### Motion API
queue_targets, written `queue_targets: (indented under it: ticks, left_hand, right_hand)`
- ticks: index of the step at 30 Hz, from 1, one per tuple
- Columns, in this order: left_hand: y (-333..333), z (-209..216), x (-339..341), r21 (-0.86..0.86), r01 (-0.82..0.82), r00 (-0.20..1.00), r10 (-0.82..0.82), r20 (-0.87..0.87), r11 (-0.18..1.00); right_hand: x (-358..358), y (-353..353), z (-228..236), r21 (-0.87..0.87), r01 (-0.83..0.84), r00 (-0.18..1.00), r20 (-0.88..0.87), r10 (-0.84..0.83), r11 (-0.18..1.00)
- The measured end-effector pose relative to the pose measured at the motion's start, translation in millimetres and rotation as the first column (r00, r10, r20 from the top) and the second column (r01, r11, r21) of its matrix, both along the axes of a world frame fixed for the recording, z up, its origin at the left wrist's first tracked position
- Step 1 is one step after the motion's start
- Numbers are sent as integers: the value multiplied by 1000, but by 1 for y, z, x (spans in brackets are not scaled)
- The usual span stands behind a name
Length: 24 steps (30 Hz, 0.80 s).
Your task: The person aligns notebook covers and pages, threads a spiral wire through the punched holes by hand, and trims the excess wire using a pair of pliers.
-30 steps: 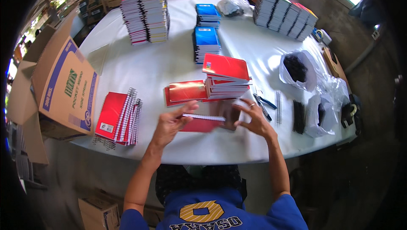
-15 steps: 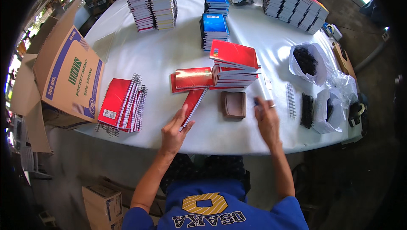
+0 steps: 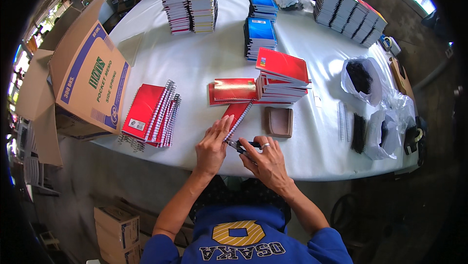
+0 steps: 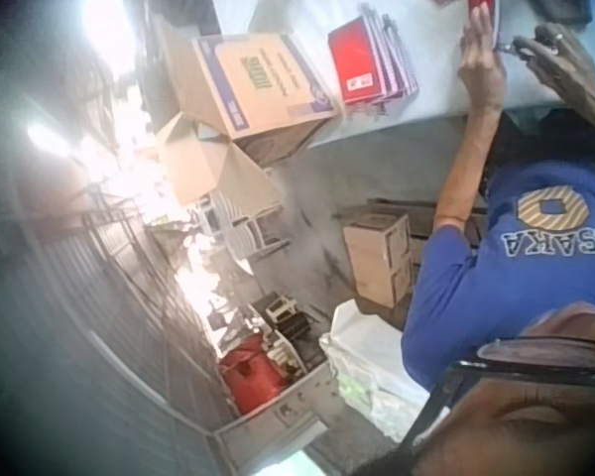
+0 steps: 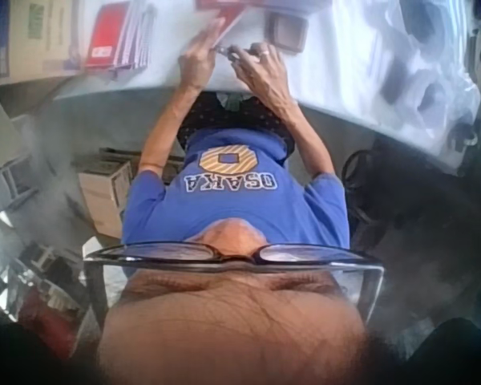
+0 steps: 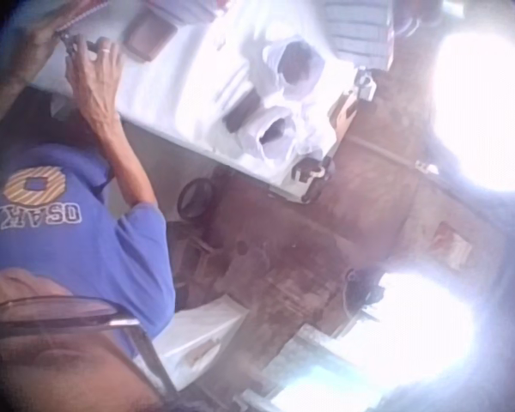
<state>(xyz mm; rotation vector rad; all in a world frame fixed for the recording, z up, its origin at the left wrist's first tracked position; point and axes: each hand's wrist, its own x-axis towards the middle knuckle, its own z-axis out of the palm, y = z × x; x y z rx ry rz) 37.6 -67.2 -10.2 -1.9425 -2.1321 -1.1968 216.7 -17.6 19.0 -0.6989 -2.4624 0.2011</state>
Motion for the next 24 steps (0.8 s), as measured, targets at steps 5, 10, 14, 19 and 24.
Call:
queue_targets:
  ticks: [5,10,14,19,24]
  left_hand:
    - [2,-7,-4,29,-70,986,74,-148,997]
    - [4,0,-1,57,-91,979,99,-176,994]
    - [6,2,6,58,-107,988,112,-107,993]
    - [0,3,3,94,-117,982,129,-137,989]
    - [-19,50,-18,158,-130,942,171,-290,979]
  right_hand:
    - [0,-1,1,-23,-15,1000,-24,14,1000]
    - [0,-7,15,-27,42,999,-18,-43,999]
    - [2,-7,17,-57,43,999,-21,-44,997]
    - [-3,5,39,-899,25,1000,29,1,437]
    - [15,20,46,-759,-170,985,-126,115,629]
